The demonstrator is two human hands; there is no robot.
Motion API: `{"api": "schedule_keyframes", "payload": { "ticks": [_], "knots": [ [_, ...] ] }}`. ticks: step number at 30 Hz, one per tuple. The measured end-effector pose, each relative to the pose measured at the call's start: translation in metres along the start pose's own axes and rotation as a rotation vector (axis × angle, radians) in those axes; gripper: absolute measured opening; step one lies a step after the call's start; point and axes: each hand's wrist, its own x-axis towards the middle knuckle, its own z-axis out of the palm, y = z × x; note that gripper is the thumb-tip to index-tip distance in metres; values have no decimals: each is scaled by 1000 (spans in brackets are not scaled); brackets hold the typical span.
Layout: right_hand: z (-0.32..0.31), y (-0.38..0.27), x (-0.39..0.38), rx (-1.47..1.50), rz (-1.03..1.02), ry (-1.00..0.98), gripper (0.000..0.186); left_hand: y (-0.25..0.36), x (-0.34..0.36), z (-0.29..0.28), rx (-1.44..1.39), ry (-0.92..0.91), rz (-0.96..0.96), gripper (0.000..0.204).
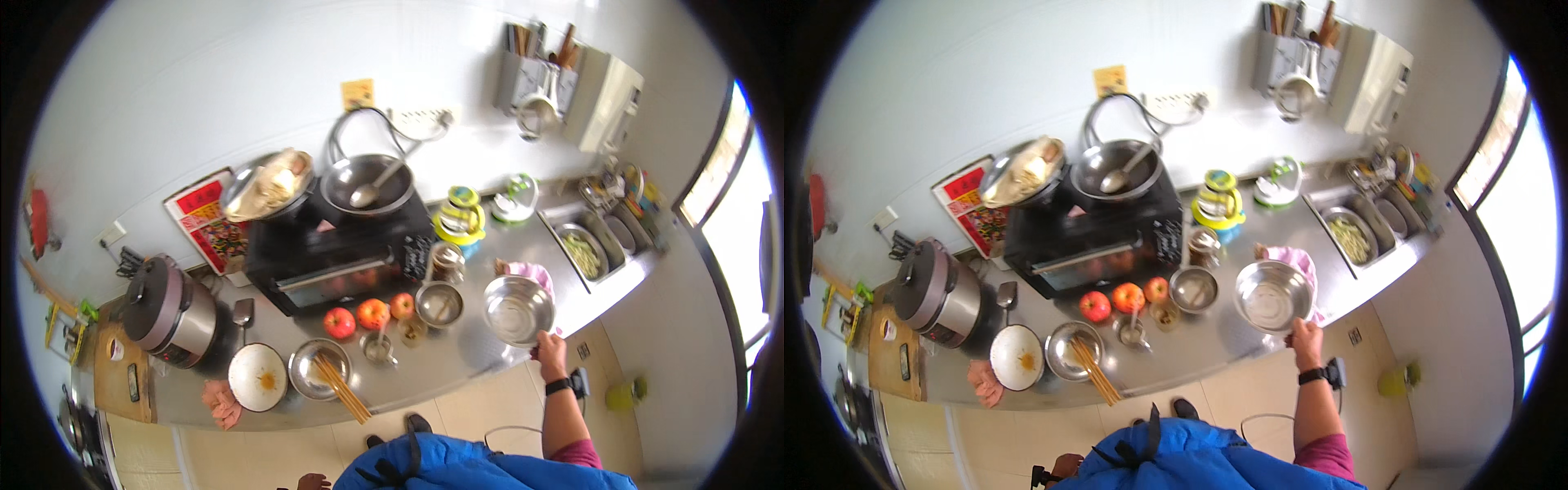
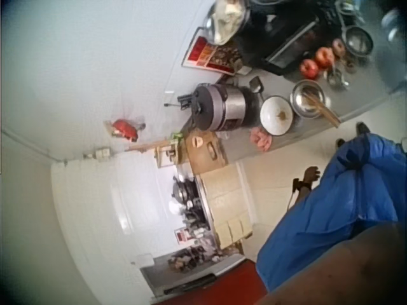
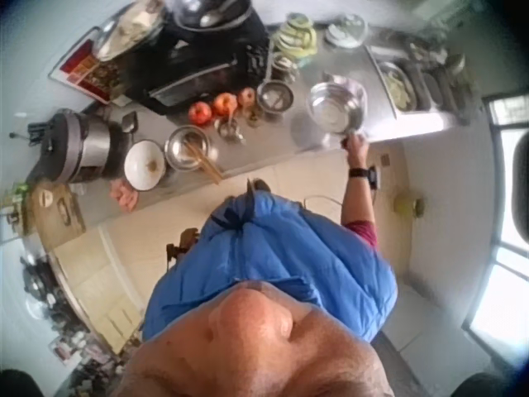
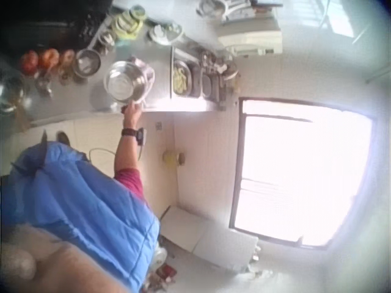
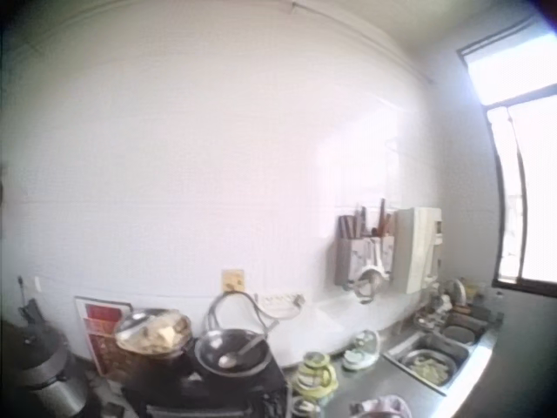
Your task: The person walks into the kitchen, picks up a bowl and chopsticks, then scoops cooked noodles from a pot into the bowl using a ladle. The person places the filled bowl on the counter and sets the ladle down.
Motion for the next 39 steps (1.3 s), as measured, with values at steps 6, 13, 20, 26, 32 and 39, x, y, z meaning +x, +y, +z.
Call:
{"api": "schedule_keyframes", "payload": {
  "ticks": [6, 13, 20, 26, 32, 39],
  "knots": [
    [10, 70, -13, -27, 73, -81, 32, 51, -2, -30, -1267, 52, -835, 31],
    [20, 72, -17, -91, 216, -99, 51, 68, -12, -41, -1271, 36, -808, 31],
    [-12, 29, -7, -43, 130, 175, 54, 73, -27, -31, -781, 33, -563, 34],
    [44, -99, -27, 282, -268, -147, 37, 52, -15, -12, -212, -90, -223, 35],
    [180, -186, -55, 256, -304, -541, 27, 44, 4, 0, -104, -24, -107, 36],
    [304, -232, -35, 102, -148, -618, 51, 45, -16, 26, -61, -79, -136, 36]
  ]
}}
